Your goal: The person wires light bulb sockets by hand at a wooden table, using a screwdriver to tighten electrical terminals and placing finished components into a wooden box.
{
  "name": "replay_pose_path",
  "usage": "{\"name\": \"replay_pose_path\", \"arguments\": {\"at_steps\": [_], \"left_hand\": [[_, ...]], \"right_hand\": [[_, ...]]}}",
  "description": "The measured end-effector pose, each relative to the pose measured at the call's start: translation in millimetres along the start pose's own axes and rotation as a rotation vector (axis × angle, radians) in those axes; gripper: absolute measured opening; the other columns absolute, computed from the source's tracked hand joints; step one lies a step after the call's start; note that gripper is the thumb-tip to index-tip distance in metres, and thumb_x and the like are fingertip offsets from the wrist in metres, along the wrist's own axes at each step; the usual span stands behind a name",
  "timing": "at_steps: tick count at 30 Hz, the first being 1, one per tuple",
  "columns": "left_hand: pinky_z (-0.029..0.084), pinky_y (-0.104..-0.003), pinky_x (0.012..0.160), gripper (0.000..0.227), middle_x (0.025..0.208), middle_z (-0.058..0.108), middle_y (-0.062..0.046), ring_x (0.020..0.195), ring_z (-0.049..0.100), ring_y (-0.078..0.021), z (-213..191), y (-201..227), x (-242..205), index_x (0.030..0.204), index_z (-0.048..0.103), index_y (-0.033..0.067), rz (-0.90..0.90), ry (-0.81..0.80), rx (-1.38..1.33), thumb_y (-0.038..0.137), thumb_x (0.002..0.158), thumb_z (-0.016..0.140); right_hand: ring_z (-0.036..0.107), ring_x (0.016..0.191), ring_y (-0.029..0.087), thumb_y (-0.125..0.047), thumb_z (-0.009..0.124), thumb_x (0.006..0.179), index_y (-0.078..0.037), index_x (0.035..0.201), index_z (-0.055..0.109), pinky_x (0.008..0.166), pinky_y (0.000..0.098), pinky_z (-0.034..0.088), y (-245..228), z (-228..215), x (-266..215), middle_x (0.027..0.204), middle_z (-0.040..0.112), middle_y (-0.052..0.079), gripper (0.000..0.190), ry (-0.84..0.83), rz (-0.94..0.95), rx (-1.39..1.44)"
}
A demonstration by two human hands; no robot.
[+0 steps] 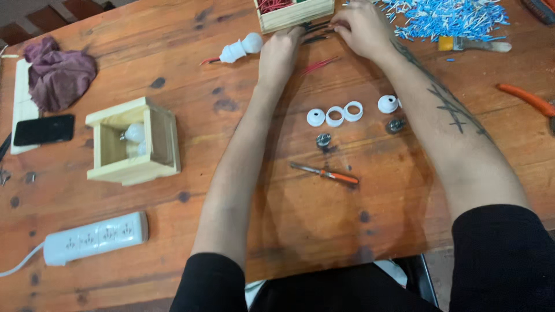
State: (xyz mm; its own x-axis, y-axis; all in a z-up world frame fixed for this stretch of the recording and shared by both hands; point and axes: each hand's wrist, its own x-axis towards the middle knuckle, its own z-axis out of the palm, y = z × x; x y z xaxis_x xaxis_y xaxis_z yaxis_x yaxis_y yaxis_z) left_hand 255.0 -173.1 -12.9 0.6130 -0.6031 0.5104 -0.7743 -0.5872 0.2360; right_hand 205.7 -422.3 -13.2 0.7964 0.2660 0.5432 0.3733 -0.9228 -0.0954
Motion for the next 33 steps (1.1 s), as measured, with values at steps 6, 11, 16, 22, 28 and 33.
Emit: {"name": "replay_pose_path", "arguments": {"at_steps": [6, 11, 16, 22, 28, 33], "left_hand": [[0.053, -0.049, 0.058, 0.057, 0.091, 0.068, -0.023, 0.077, 0.065, -0.0413, 50.6, -31.6, -8.8, 0.123, 0.054, -0.0053, -0.158, 0.019, 0.147, -0.026, 0.069, 0.057], [0.055, -0.039, 0.062, 0.051, 0.081, 0.068, -0.013, 0.077, 0.064, -0.0291, 64.2, -33.2, -0.9, 0.13, 0.051, -0.0069, -0.178, -0.077, 0.349, -0.001, 0.084, 0.072], [0.053, -0.055, 0.065, 0.034, 0.086, 0.068, -0.024, 0.078, 0.066, -0.0443, 59.4, -29.4, -0.7, 0.098, 0.057, 0.0014, -0.248, 0.073, 0.048, -0.003, 0.073, 0.079], [0.048, -0.06, 0.06, 0.045, 0.094, 0.069, -0.028, 0.076, 0.067, -0.0498, -24.7, -0.9, -14.3, 0.12, 0.054, 0.0004, -0.18, -0.019, -0.13, -0.012, 0.077, 0.057], [0.041, -0.056, 0.095, 0.087, 0.125, 0.056, -0.014, 0.115, 0.051, -0.0334, -74.8, -64.4, -47.5, 0.137, 0.047, 0.0022, -0.205, -0.074, 0.578, 0.048, 0.071, 0.081], [0.034, -0.069, 0.096, 0.049, 0.118, 0.062, -0.011, 0.114, 0.054, -0.0338, -58.7, -105.6, -68.5, 0.129, 0.056, 0.0098, -0.162, -0.101, 0.471, 0.039, 0.093, 0.072]], "right_hand": [[0.072, 0.089, 0.044, -0.001, 0.076, 0.094, 0.002, 0.108, 0.079, 0.077, 0.0519, 0.059, 4.7, -6.8, -9.7, 0.098, 0.076, 0.025, 0.014, -0.098, 0.241, -0.001], [0.07, 0.088, 0.045, 0.005, 0.07, 0.087, 0.006, 0.094, 0.076, 0.079, 0.0506, 0.058, 16.5, 29.2, -5.6, 0.096, 0.073, 0.028, 0.009, -0.056, 0.259, -0.053], [0.065, 0.085, 0.033, 0.02, 0.048, 0.078, -0.001, 0.115, 0.068, 0.073, 0.045, 0.05, -19.7, 28.2, 10.2, 0.092, 0.069, 0.016, 0.047, 0.061, 0.303, 0.357], [0.057, 0.11, 0.05, 0.012, 0.061, 0.092, 0.005, 0.112, 0.059, 0.088, 0.0564, 0.048, -49.8, -17.7, 16.7, 0.122, 0.055, 0.029, 0.022, 0.058, 0.281, 0.209], [0.065, 0.09, 0.046, -0.013, 0.07, 0.099, -0.006, 0.11, 0.062, 0.061, 0.059, 0.051, -86.1, -63.4, 20.8, 0.11, 0.061, 0.017, 0.015, -0.032, 0.253, 0.037], [0.066, 0.084, 0.033, -0.022, 0.068, 0.099, -0.006, 0.102, 0.07, 0.073, 0.0475, 0.051, -116.1, -73.9, 12.4, 0.092, 0.07, 0.014, 0.016, -0.226, -0.016, 0.216]]}}
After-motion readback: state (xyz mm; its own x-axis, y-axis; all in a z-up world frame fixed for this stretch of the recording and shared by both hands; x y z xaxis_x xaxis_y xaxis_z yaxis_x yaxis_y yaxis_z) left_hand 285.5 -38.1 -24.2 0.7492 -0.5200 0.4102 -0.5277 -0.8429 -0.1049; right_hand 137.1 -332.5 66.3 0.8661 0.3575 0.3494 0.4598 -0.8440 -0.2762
